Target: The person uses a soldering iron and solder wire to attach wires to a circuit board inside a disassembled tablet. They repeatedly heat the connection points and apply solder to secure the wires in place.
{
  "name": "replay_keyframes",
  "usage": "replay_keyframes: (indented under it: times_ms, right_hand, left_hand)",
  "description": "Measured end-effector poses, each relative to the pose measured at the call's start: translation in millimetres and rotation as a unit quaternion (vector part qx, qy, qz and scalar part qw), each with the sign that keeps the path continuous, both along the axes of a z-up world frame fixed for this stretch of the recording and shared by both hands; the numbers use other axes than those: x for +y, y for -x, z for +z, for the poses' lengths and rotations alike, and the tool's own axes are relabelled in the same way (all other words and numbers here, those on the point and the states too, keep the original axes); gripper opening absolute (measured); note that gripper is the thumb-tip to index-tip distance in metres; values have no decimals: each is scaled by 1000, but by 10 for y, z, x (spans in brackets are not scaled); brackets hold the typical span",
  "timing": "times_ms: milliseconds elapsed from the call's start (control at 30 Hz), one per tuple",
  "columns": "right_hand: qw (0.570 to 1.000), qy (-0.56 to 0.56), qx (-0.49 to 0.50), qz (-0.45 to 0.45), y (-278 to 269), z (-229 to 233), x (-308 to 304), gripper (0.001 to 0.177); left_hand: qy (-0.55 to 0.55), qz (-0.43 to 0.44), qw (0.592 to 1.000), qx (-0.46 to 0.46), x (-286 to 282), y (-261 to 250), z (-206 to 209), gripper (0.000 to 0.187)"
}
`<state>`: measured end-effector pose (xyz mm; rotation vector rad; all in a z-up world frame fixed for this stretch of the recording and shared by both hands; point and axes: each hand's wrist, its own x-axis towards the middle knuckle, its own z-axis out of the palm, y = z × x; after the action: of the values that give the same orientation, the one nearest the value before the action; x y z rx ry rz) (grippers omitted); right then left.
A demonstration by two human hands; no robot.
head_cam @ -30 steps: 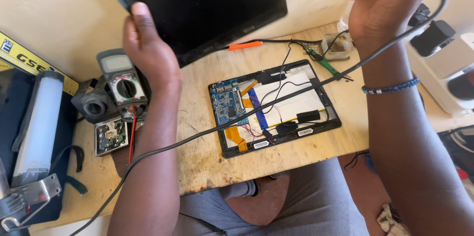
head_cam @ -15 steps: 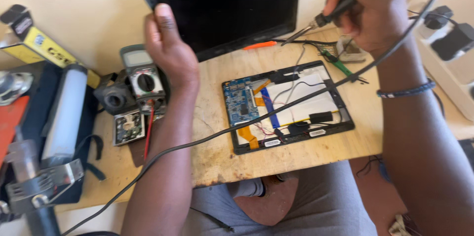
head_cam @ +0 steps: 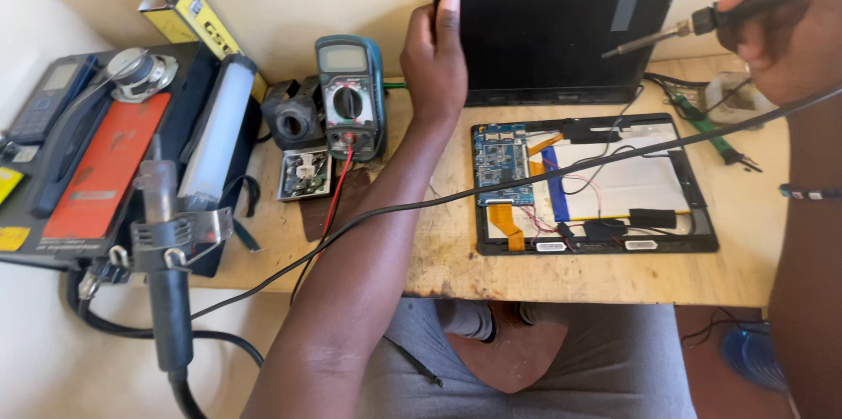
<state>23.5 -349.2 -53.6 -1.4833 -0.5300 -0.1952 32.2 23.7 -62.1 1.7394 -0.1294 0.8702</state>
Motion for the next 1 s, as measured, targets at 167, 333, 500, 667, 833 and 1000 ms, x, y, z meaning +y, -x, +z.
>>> replay_keyframes:
  times_ms: [167,333,500,667,833,1000]
  right_hand:
    - [997,70,-7,-31,26,150,185,61]
    - [988,101,30,-111,489,467,594,68]
    - [984,115,48,-124,610,623,777,70]
    - [992,77,73,-70,514,584,782,69]
    - [994,71,74,-37,456,543,792,68]
    - [993,53,82,-67,522,504,827,66]
  left_hand:
    - [-18,-9,1000,9,-18,69,35,43]
    - [-79,49,993,-69,-69,181,109,49]
    - [-150,145,970,-126,-122,244,169,53]
    - [-157,97,969,-162,-143,361,246,38]
    - [-107,-13,973,-203,-169,423,321,17]
    - [-103,-101,970,-194,-252,550,314,12]
